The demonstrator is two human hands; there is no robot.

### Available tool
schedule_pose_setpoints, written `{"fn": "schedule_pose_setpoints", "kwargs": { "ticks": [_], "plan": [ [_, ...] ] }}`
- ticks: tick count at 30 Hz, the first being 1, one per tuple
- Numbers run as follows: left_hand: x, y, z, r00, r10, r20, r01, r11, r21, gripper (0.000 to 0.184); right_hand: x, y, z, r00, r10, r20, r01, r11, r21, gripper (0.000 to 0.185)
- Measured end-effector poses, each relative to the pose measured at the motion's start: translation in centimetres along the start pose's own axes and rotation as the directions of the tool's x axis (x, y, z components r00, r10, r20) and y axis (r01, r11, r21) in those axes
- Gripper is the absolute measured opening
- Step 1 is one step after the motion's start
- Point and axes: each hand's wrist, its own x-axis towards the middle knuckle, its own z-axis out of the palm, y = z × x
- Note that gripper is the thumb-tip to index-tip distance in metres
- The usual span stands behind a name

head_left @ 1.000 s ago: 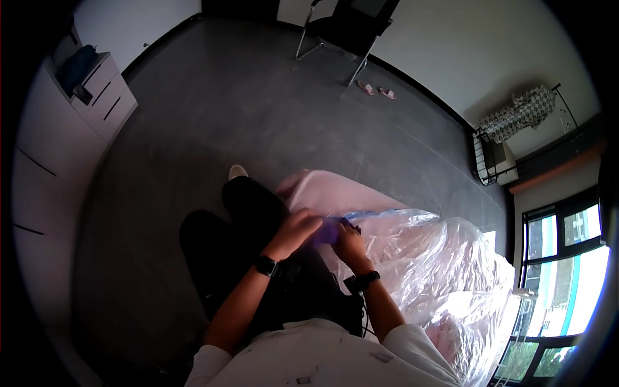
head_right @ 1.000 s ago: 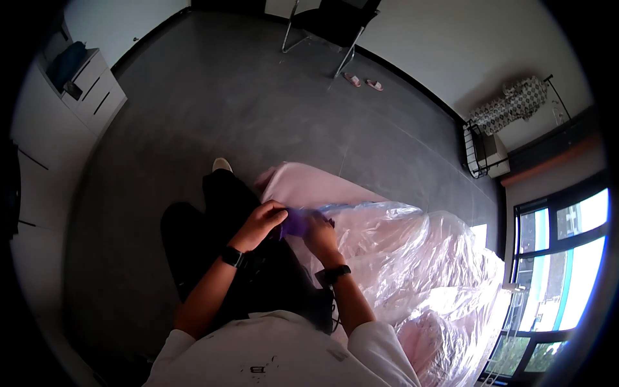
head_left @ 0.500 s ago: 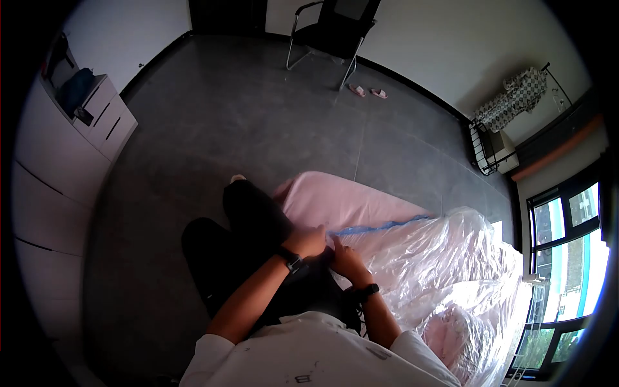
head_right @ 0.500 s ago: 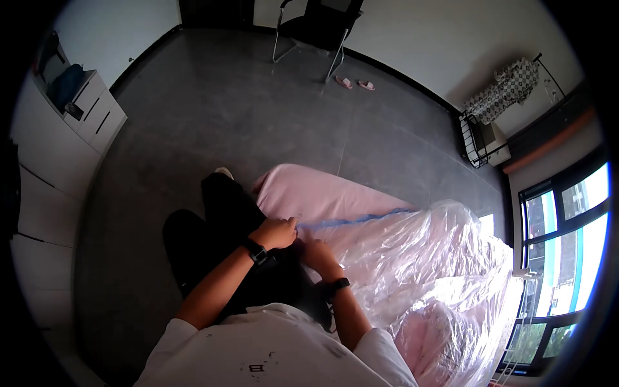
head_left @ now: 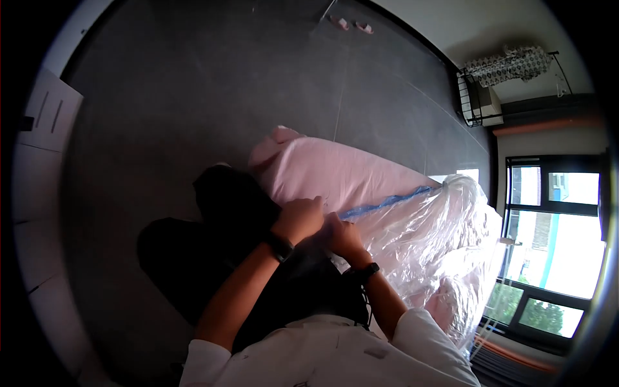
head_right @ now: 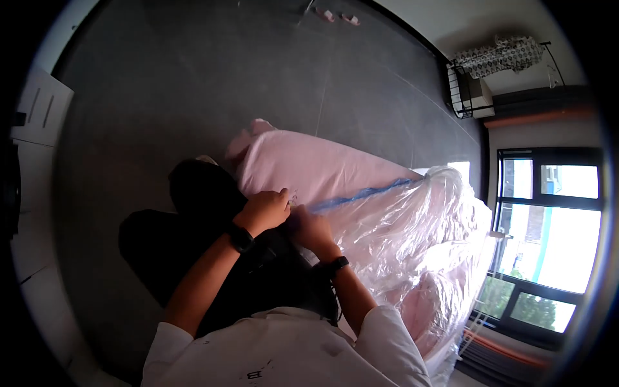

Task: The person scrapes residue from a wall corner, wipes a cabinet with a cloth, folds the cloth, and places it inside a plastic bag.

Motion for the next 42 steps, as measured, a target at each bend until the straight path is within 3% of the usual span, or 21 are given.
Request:
{"fn": "schedule_pose_setpoints", "kwargs": {
  "ticks": [2,4,8,13,15,16,18,20,21,22,23,25,26,28,30,31,32,35,37,40,42],
  "plan": [
    [0.8,-0.5,0.0,1.000,-0.004,-0.024,0.001,0.991,-0.130,0.018,0.9,0.5,0.2,0.984,-0.069,-0.163,0.096,0.982,0.161,0.017],
    [1.4,0.4,-0.8,0.993,0.081,-0.086,-0.083,0.996,-0.027,0.012,1.4,1.0,0.4,0.993,0.119,-0.025,-0.111,0.971,0.211,0.035],
    [2.3,3.3,-1.9,1.000,0.015,-0.019,-0.013,0.996,0.090,0.015,-0.4,0.1,-1.3,0.986,0.141,0.088,-0.146,0.987,0.060,0.024],
    [2.4,6.4,-1.0,0.977,-0.051,0.205,0.082,0.986,-0.147,0.014,-5.1,2.0,-6.8,0.871,0.370,0.324,-0.293,0.919,-0.263,0.019],
    [2.9,5.8,-5.4,0.888,0.158,0.431,0.059,0.892,-0.449,0.013,-7.6,3.0,-10.6,0.788,0.439,0.432,-0.266,0.875,-0.404,0.017],
    [2.3,6.8,-4.6,0.877,0.290,0.383,-0.045,0.843,-0.536,0.015,-8.8,3.3,-13.1,0.738,0.460,0.494,-0.221,0.856,-0.467,0.017],
    [2.3,10.0,-4.1,0.825,0.399,0.401,-0.037,0.746,-0.665,0.017,-11.3,3.0,-19.1,0.605,0.475,0.639,-0.082,0.835,-0.543,0.018],
    [2.6,12.7,-3.5,0.827,0.446,0.341,-0.051,0.664,-0.746,0.016,-13.6,3.8,-24.6,0.479,0.229,0.848,0.066,0.953,-0.294,0.025],
    [3.2,12.4,-4.8,0.783,0.499,0.372,-0.057,0.653,-0.755,0.018,-11.5,1.7,-26.9,0.167,0.642,0.748,-0.325,0.752,-0.573,0.028],
    [4.1,11.4,-6.2,0.709,0.578,0.404,-0.042,0.607,-0.793,0.019,-9.0,-2.4,-29.2,-0.283,0.808,0.517,-0.537,0.314,-0.783,0.032],
    [4.5,11.7,-5.6,0.691,0.620,0.372,-0.058,0.560,-0.826,0.020,-8.0,-4.7,-30.1,-0.294,0.810,0.508,-0.545,0.295,-0.785,0.032],
    [5.8,12.0,-4.1,0.603,0.720,0.343,-0.084,0.485,-0.870,0.023,-6.5,-8.3,-30.1,0.029,0.865,0.502,-0.368,0.476,-0.799,0.035],
    [7.2,11.1,-4.1,0.546,0.762,0.348,-0.095,0.470,-0.878,0.025,-5.5,-9.2,-29.5,0.029,0.866,0.500,-0.364,0.475,-0.801,0.035],
    [6.8,13.7,3.0,0.639,0.719,0.273,-0.154,0.468,-0.870,0.028,-3.1,-10.4,-26.9,0.455,0.788,0.414,-0.191,0.541,-0.819,0.034],
    [8.2,15.4,7.7,0.683,0.484,0.547,-0.170,0.834,-0.526,0.026,2.6,-12.0,-24.0,0.620,0.754,0.217,-0.474,0.580,-0.663,0.025],
    [10.5,9.7,-0.4,0.700,0.444,0.560,0.118,0.701,-0.703,0.022,3.8,-11.3,-22.5,0.751,0.659,0.051,-0.543,0.659,-0.521,0.022],
    [11.5,12.5,1.9,0.781,0.212,0.587,0.032,0.926,-0.376,0.021,4.3,-10.4,-21.8,0.826,0.549,-0.129,-0.554,0.745,-0.373,0.022],
    [12.8,9.2,-5.0,0.857,0.175,0.485,-0.126,0.983,-0.133,0.022,3.2,-2.2,-18.7,0.880,0.332,-0.340,-0.367,0.929,-0.043,0.028],
    [11.4,9.2,-3.7,0.999,0.043,-0.018,-0.042,0.998,0.041,0.017,2.9,2.2,-16.5,0.897,0.227,-0.380,-0.238,0.971,0.019,0.027],
    [9.4,8.7,-2.9,0.972,0.201,-0.119,-0.196,0.979,0.056,0.013,2.4,7.3,-12.0,0.859,0.094,-0.503,-0.051,0.994,0.098,0.025],
    [8.1,9.0,-7.0,0.967,0.194,0.165,-0.142,0.949,-0.282,0.018,1.5,8.2,-9.8,0.806,0.122,-0.579,-0.031,0.986,0.165,0.032]
  ]
}}
